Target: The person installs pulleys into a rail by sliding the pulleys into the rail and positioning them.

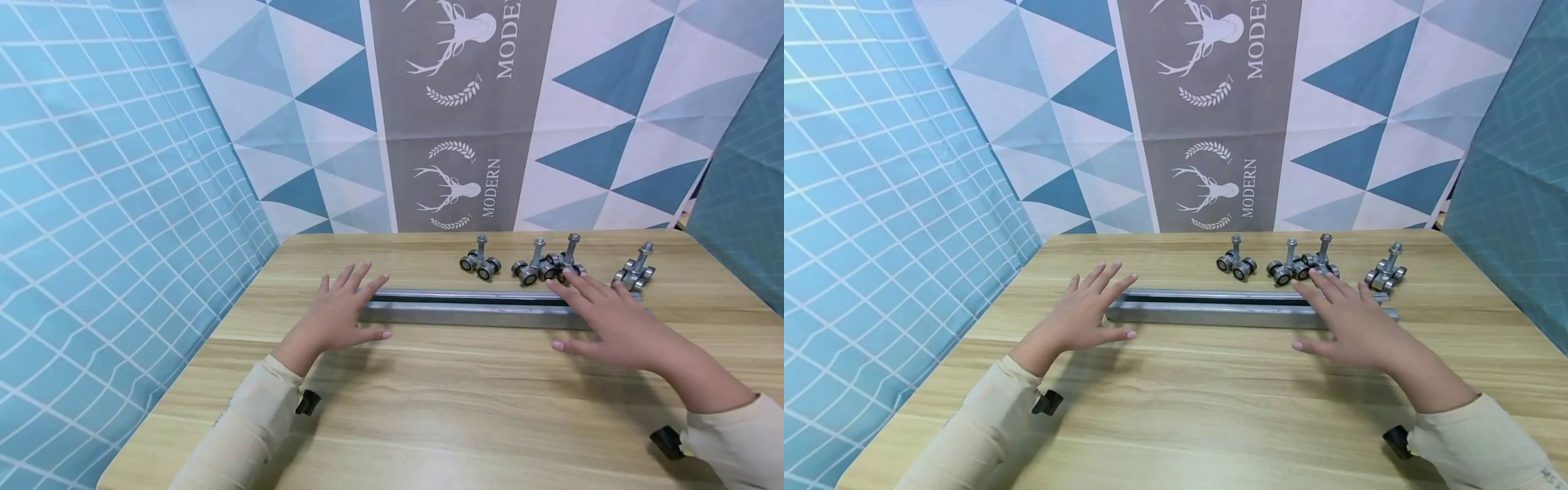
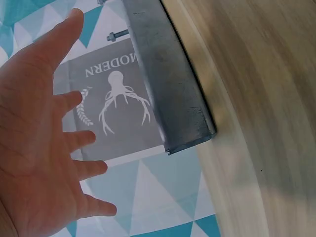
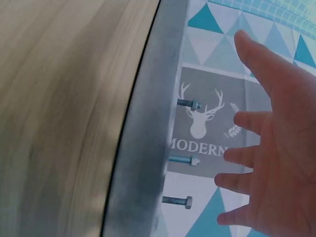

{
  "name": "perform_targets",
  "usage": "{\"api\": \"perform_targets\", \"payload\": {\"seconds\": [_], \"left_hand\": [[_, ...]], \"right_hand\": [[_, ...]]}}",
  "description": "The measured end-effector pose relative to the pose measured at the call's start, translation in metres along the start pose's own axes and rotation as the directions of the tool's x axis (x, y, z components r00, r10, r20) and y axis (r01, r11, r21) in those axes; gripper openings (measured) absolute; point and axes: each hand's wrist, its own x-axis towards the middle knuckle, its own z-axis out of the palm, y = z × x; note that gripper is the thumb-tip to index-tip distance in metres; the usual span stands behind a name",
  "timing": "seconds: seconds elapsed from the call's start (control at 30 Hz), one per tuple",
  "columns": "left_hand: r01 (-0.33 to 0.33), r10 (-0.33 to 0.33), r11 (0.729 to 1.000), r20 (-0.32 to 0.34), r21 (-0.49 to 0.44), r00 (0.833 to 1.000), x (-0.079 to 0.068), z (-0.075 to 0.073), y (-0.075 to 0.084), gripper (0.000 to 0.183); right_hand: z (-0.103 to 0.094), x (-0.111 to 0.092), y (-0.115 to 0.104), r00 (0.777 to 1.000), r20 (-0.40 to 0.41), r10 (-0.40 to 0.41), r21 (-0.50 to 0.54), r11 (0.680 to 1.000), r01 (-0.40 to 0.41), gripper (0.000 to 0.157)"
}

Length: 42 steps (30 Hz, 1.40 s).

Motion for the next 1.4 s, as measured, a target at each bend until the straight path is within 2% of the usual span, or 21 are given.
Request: {"api": "perform_targets", "payload": {"seconds": [0.3,0.6,0.87,1.17,1.4], "left_hand": [[-0.076,0.074,0.997,-0.115,-0.011,0.991,0.008,0.002,0.0,0.08],[-0.138,0.127,0.988,-0.158,-0.062,0.979,0.012,-0.001,-0.001,0.069],[-0.152,0.137,0.981,-0.123,-0.122,0.983,0.014,-0.004,-0.004,0.062],[-0.179,0.174,0.975,-0.049,-0.13,0.983,0.024,-0.001,-0.011,0.066],[-0.173,0.176,0.977,0.019,-0.127,0.984,0.032,-0.001,-0.015,0.069]], "right_hand": [[0.002,0.003,0.012,0.998,-0.061,-0.027,0.061,0.998,0.031,0.077],[-0.001,0.0,0.02,0.982,-0.172,-0.079,0.03,0.996,0.085,0.063],[-0.003,-0.002,0.025,0.977,-0.194,-0.09,0.011,0.996,0.094,0.057],[-0.012,-0.001,0.032,0.961,-0.239,-0.136,0.006,0.99,0.142,0.055],[-0.015,-0.001,0.032,0.968,-0.221,-0.118,-0.001,0.993,0.121,0.055]]}}
